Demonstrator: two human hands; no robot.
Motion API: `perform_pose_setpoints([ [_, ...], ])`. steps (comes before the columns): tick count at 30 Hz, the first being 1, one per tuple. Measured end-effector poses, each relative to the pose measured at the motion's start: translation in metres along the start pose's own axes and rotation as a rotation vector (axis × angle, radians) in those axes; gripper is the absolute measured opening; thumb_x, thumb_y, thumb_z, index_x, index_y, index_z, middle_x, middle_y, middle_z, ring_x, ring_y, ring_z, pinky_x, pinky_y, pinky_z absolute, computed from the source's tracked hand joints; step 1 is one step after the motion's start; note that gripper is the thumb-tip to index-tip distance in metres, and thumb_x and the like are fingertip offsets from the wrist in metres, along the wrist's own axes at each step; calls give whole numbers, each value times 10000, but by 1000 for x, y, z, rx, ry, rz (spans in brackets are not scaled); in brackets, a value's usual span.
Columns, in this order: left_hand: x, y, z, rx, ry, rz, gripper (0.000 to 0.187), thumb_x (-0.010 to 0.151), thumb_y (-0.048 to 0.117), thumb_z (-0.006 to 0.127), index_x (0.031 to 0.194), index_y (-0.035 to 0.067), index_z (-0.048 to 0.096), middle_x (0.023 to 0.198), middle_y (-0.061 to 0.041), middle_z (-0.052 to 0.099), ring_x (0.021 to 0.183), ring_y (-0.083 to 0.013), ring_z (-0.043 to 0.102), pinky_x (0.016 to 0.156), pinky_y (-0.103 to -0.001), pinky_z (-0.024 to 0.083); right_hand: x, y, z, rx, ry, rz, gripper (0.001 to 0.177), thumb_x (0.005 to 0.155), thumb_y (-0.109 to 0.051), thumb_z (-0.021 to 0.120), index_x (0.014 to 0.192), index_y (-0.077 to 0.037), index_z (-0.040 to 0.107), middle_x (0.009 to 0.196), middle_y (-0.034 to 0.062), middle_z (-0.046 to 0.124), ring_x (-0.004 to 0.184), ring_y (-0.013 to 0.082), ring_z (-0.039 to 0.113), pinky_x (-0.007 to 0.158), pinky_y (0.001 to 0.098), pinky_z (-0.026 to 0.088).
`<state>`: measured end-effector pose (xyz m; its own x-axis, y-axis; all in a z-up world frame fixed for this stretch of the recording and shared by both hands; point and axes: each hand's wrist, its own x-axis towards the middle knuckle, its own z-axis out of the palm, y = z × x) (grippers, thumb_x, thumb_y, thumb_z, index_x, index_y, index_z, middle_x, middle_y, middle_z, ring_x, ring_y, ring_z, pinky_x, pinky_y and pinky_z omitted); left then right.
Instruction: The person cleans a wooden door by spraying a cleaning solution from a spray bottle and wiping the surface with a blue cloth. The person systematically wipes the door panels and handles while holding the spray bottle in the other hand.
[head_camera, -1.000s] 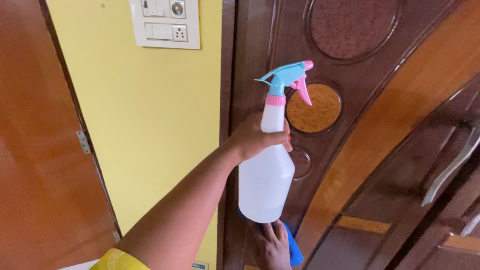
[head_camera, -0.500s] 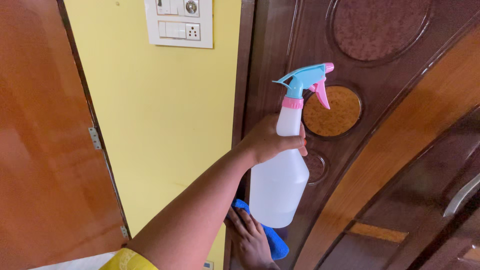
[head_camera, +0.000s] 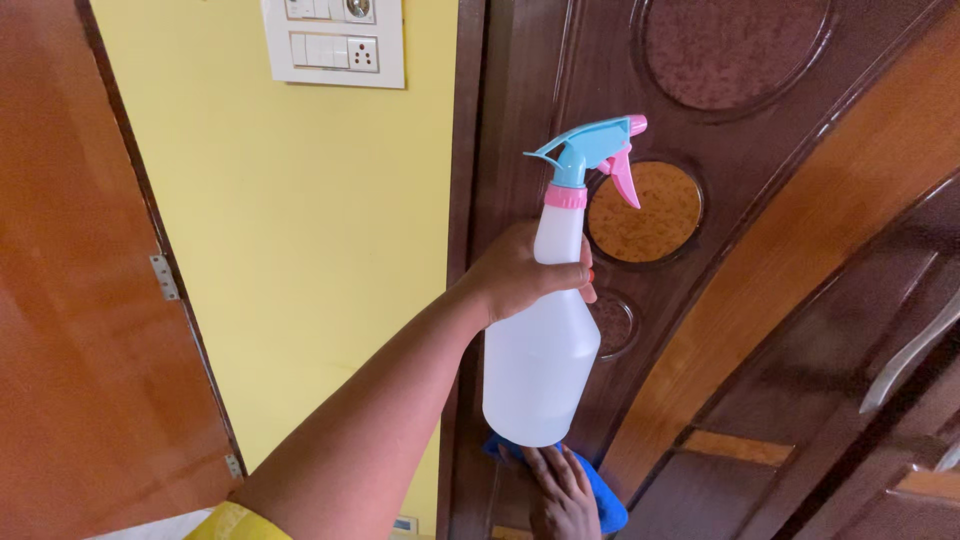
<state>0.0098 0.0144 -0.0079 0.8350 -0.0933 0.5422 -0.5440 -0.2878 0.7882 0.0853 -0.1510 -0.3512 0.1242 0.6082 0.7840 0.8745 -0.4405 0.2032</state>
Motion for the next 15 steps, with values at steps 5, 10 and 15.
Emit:
perform_pose_setpoints([
  [5,0,3,1,5,10,-27,163,846,208,705,936,81,658,897,-84,770,875,-184,783,812,-370,611,-10,10,-24,-74,114,87,522,805,-153,534,1292,-237,700,1490,3,535,1337,222,508,1145,447,370],
  [10,-3,7,2,55,21,-10,166,844,211,701,948,89,657,881,-102,792,857,-187,778,814,-368,604,-20,19,-49,-114,84,231,498,807,-158,540,1253,-294,713,1495,-20,532,1320,208,525,1145,442,380],
  [15,-1,9,4,32,32,-55,169,838,206,705,951,88,660,885,-104,789,858,-188,777,809,-374,607,-38,42,-60,-212,128,295,508,827,-134,542,1284,-292,697,1502,-9,520,1318,230,531,1155,438,390],
])
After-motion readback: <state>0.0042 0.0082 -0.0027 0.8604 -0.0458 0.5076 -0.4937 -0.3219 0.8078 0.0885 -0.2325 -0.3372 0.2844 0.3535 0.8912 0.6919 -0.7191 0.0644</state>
